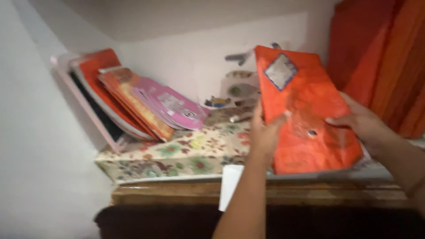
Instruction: The person organizes notebooks and orange folders on a floral-patterned shelf, moving items by hand between the shelf and a bed.
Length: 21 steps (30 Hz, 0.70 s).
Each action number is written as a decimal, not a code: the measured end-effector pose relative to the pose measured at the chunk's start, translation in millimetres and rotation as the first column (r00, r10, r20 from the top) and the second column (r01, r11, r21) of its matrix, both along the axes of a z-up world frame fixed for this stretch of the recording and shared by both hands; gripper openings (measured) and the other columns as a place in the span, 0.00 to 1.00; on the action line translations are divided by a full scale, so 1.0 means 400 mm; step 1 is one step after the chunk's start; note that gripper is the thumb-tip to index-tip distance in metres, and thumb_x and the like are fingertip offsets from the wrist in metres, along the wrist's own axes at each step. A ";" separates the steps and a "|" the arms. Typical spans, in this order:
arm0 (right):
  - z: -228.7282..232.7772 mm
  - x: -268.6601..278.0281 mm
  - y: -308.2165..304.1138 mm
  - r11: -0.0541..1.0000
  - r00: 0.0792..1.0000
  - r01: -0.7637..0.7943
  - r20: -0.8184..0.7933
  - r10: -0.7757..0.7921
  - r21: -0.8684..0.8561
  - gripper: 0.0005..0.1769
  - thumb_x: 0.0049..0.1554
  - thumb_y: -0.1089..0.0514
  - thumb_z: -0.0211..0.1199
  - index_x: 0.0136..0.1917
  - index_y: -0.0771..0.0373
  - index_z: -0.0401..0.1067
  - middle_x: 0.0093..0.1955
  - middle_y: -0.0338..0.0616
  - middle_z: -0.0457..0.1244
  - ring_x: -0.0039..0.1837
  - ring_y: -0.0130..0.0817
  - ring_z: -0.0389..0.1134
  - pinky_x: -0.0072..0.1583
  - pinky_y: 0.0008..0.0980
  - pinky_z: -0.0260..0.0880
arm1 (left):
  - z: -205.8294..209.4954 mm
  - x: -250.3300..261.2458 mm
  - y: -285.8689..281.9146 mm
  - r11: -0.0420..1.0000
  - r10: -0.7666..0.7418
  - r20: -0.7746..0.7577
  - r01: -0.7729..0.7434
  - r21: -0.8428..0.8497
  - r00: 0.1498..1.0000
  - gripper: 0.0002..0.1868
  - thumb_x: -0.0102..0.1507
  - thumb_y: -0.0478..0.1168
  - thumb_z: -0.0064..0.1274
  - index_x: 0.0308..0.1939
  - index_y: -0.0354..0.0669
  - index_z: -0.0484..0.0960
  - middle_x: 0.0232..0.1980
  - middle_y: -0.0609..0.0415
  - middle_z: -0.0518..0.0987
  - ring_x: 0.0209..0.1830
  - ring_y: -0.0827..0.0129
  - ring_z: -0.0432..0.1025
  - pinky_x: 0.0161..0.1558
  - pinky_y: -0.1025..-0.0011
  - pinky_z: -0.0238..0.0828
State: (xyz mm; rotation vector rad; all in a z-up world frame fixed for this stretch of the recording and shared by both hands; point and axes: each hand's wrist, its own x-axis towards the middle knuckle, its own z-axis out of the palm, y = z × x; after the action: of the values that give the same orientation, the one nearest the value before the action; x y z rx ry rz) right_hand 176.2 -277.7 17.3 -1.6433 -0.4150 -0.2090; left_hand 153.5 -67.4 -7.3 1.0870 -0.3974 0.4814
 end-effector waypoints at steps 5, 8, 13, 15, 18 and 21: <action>0.002 -0.051 0.054 0.992 0.994 0.074 -0.087 -0.065 0.106 0.37 0.55 0.72 0.54 0.77 0.57 0.61 0.65 0.45 0.66 0.63 0.37 0.69 0.60 0.40 0.71 | 0.014 -0.063 0.022 0.979 0.034 0.052 -0.044 0.200 0.998 0.49 0.52 0.22 0.52 0.78 0.44 0.57 0.67 0.47 0.74 0.62 0.62 0.72 0.59 0.65 0.72; 0.002 -0.085 0.109 0.988 0.990 0.055 -0.137 -0.035 0.148 0.39 0.54 0.72 0.55 0.78 0.55 0.61 0.65 0.46 0.66 0.61 0.38 0.69 0.58 0.42 0.71 | 0.023 -0.117 0.076 0.978 0.062 -0.048 -0.051 0.204 0.997 0.50 0.52 0.22 0.49 0.78 0.48 0.54 0.67 0.48 0.73 0.61 0.62 0.72 0.57 0.65 0.72; -0.005 -0.132 0.207 0.992 0.992 -0.009 -0.124 0.025 0.127 0.40 0.53 0.73 0.55 0.77 0.56 0.61 0.65 0.48 0.66 0.61 0.37 0.69 0.58 0.38 0.72 | 0.006 -0.224 0.165 0.995 0.060 -0.106 -0.051 0.089 0.993 0.51 0.53 0.21 0.47 0.79 0.52 0.50 0.66 0.48 0.72 0.60 0.61 0.73 0.55 0.65 0.75; 0.001 -0.153 0.246 0.991 0.988 -0.053 -0.136 0.070 0.125 0.40 0.52 0.74 0.55 0.77 0.57 0.61 0.65 0.49 0.66 0.61 0.37 0.70 0.58 0.38 0.72 | 0.005 -0.260 0.204 0.998 0.058 -0.143 -0.053 0.041 0.988 0.51 0.53 0.21 0.46 0.78 0.53 0.50 0.65 0.48 0.73 0.59 0.61 0.73 0.53 0.64 0.76; -0.002 -0.184 0.313 0.978 0.977 -0.145 -0.136 0.165 0.150 0.40 0.51 0.74 0.55 0.76 0.58 0.60 0.64 0.48 0.66 0.61 0.37 0.70 0.58 0.39 0.72 | -0.006 -0.304 0.268 0.994 0.113 -0.211 -0.113 0.011 0.971 0.51 0.52 0.20 0.46 0.77 0.54 0.51 0.64 0.49 0.74 0.58 0.61 0.74 0.52 0.64 0.77; -0.015 -0.212 0.372 0.977 0.970 -0.173 -0.151 0.190 0.122 0.41 0.51 0.73 0.55 0.77 0.56 0.60 0.64 0.48 0.66 0.60 0.38 0.69 0.57 0.39 0.71 | -0.034 -0.348 0.324 0.985 0.165 -0.159 -0.172 -0.029 0.973 0.49 0.52 0.19 0.47 0.77 0.49 0.54 0.64 0.47 0.75 0.58 0.60 0.75 0.54 0.64 0.77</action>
State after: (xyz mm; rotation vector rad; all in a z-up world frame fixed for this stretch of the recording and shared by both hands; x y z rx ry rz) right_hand 91.4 -129.0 11.5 -1.4933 -0.4199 0.0396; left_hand 14.3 62.2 -21.0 1.1137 -0.1568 0.5480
